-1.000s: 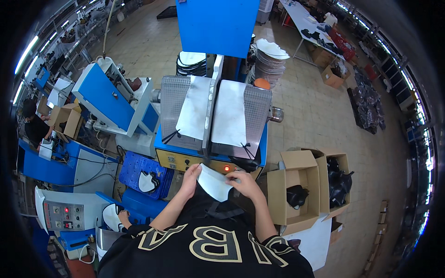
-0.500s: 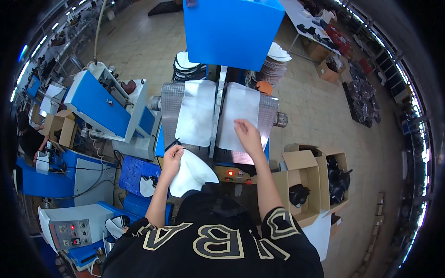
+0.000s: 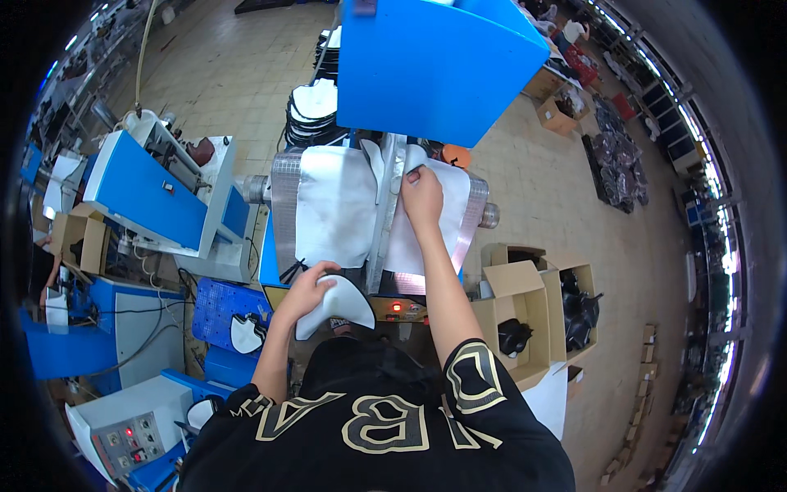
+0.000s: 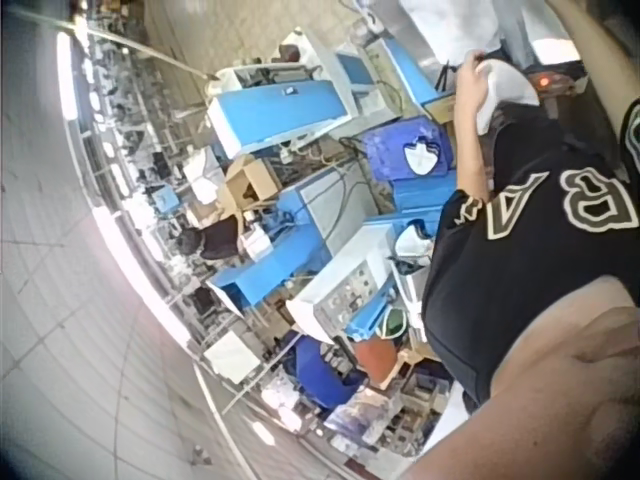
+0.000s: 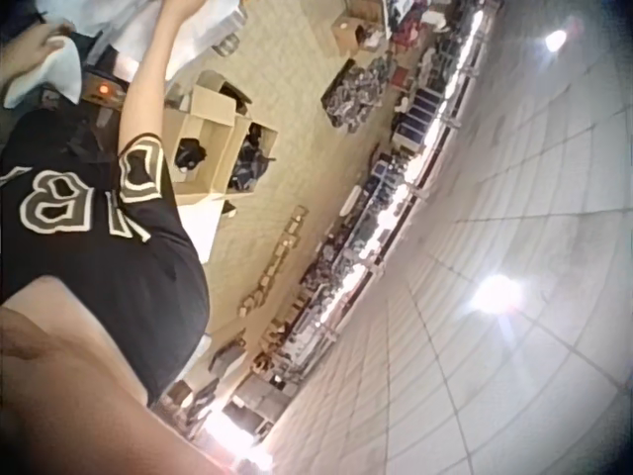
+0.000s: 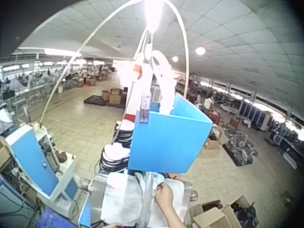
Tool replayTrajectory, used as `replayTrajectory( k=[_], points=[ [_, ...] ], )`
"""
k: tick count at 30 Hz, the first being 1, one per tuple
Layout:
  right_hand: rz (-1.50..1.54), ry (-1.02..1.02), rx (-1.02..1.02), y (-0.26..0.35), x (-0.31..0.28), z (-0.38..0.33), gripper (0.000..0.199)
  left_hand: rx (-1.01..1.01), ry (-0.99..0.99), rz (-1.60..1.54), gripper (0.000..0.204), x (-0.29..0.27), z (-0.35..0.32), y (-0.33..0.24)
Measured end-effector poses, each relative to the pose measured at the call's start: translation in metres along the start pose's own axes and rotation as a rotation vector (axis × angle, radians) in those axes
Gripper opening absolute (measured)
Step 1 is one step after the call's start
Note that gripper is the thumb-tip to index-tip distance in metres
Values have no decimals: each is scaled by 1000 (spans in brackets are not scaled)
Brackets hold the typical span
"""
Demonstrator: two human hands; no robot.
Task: Using a heat-press machine to shape and fuse shoe upper components.
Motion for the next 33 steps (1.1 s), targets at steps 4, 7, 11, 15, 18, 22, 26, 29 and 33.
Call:
replayTrajectory(
  k=[4, 7, 11, 15, 18, 22, 26, 29, 33],
  points=[
    [106, -147, 85, -24, -8, -7, 30, -57, 266, 47, 42, 16, 0, 4],
    [194, -217, 160, -44, -16, -23, 34, -181, 371, 124, 35, 11, 6, 4],
    [286, -403, 134, -62, -57, -43, 32, -107, 372, 180, 25, 2, 17, 8],
    [313, -682, 270, -160, -135, -83, 30, -132, 301, 231, 26, 5, 32, 20],
    [456, -830, 411, -276, -186, -143, 30, -74, 265, 273, 27, 12, 35, 33],
    [560, -996, 1108, -443, -214, -302, 35, -79, 259, 262, 26, 25, 28, 38],
    [41, -643, 1122, -493, -243, -432, 31, -44, 250, 295, 23, 66, 38, 45],
    [572, 15, 980, -336, -69, -324, 34, -191, 120, 329, 23, 45, 12, 62],
    [170, 593, 325, -156, 20, -255, 40, -186, 138, 295, 23, 61, 23, 51]
  ],
)
Point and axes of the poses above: each hand's wrist, its own z-axis towards the middle knuckle, its own x-axis out of the palm, y = z × x, the point moved 7 cm from there along z, towards the middle knuckle, and after that the axes turned 1 degree about x, right-handed, at the moved point
